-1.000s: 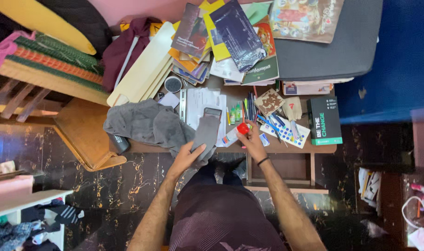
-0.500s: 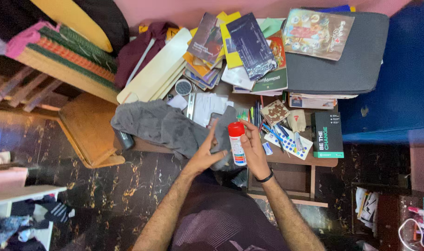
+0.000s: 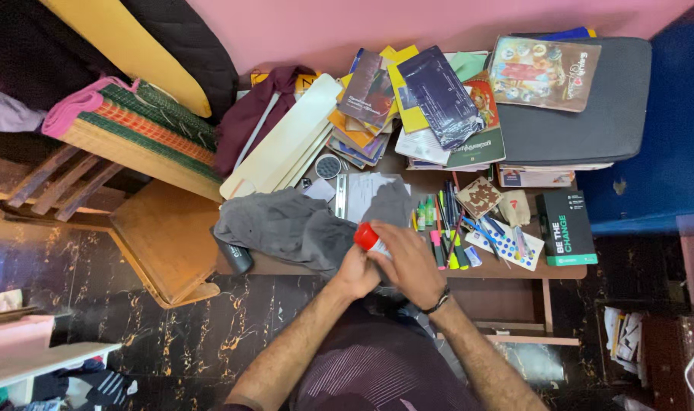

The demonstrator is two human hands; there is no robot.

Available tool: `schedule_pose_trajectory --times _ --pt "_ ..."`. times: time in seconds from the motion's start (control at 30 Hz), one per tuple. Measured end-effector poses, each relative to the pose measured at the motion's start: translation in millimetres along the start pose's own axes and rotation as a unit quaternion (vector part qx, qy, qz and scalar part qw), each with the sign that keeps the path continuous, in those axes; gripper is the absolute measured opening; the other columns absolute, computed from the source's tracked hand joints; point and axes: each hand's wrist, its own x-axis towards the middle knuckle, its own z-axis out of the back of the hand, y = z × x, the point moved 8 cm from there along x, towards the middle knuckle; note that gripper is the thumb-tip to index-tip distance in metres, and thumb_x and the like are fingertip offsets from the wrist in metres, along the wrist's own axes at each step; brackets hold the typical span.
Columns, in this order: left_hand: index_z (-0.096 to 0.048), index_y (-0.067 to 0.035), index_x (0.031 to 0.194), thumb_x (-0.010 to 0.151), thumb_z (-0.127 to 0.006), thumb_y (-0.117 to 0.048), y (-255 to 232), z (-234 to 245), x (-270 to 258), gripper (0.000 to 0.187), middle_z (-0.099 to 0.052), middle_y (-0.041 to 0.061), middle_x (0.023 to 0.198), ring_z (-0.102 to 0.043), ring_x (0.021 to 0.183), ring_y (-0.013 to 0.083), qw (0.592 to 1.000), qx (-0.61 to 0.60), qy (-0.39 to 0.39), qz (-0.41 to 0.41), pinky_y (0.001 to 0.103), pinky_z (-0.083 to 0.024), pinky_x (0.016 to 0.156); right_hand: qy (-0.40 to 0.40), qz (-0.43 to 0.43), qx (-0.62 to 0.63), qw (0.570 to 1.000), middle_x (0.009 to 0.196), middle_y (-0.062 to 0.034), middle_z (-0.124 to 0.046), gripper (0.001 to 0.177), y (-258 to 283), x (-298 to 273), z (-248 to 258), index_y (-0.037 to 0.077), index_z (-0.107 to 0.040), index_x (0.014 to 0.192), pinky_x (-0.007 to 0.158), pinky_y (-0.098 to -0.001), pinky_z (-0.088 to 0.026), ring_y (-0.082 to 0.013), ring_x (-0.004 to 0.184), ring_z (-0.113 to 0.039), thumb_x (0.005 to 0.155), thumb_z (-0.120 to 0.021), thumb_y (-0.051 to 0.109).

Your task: The person opens a desk drawer and removes various items including papers, a book, a small pouch, a blister pack, a red-capped bottle, highlighters, pens, a stapler, a wallet, and a small box, placing them on the desk. They then walk to a pile of clothes, pick up a grey cloth, return to the desk, and use the cloth to wipe the red-capped bottle.

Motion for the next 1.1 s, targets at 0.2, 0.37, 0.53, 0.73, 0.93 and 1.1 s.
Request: schedule_pose_trajectory --times 0.2,0.37,0.53,0.73,0.93,1.1 --pt "-0.042 -0.015 0.151 0.094 -0.030 -0.070 -12 -55 -33 0.080 -0.049 0.008 0.152 -0.047 0.141 0.0276 0.996 0.015 0.042 0.082 0.051 -0.036 0.118 -0.088 -0.067 -0.083 0.990 0.129 -0.0153 -0.066 0.050 -11 29 17 0.001 -0.060 0.134 0.095 -0.0463 -0.049 -0.0372 0.110 -0.061 0.092 -0.075 0.022" --pt "-0.033 0.000 0.156 0.098 -0.030 -0.074 -47 -70 -36 0.094 -0.041 0.016 0.161 -0.040 0.148 0.0303 0.997 -0.005 0.077 -0.009 0.047 -0.029 0.125 -0.059 -0.061 -0.022 0.996 0.127 -0.0182 -0.064 0.054 35 11 -19 0.000 -0.058 0.132 0.096 -0.0462 -0.049 -0.0374 0.113 -0.061 0.088 -0.076 0.024" --pt "-0.032 0.000 0.157 0.098 -0.030 -0.074 -54 -71 -42 0.095 -0.040 0.016 0.160 -0.039 0.148 0.0294 0.994 -0.053 0.085 0.031 0.046 -0.028 0.125 -0.094 -0.084 -0.043 0.991 0.121 -0.0197 -0.062 0.054 25 26 -22 -0.001 -0.057 0.132 0.094 -0.0468 -0.048 -0.0402 0.112 -0.059 0.089 -0.077 0.025" --pt "-0.040 -0.003 0.156 0.116 -0.040 -0.061 -52 -63 -43 0.071 -0.054 0.012 0.143 -0.051 0.125 0.0243 0.992 0.038 0.124 0.005 0.041 -0.041 0.106 -0.110 -0.158 -0.002 0.981 0.112 -0.0192 -0.060 0.048 15 43 -14 -0.002 -0.057 0.131 0.087 -0.0427 -0.048 -0.0350 0.100 -0.060 0.095 -0.071 0.026" --pt "-0.050 -0.005 0.140 0.101 -0.068 -0.030 -70 -67 -41 0.050 -0.062 0.005 0.119 -0.063 0.110 0.0160 0.972 0.191 -0.034 -0.129 0.034 -0.052 0.094 -0.095 -0.283 0.180 0.937 0.113 -0.0156 -0.064 0.045 -15 9 -49 0.005 -0.063 0.133 0.083 -0.0340 -0.050 -0.0227 0.098 -0.063 0.108 -0.049 0.039" --pt "-0.054 -0.009 0.124 0.086 -0.067 -0.024 -77 -91 -58 0.043 -0.071 0.006 0.112 -0.075 0.102 0.0196 0.983 0.184 -0.010 -0.012 0.036 -0.061 0.081 -0.145 -0.390 0.250 0.874 0.117 -0.0064 -0.070 0.050 -102 -15 -27 0.009 -0.064 0.130 0.084 -0.0325 -0.049 -0.0140 0.097 -0.061 0.104 -0.050 0.049"
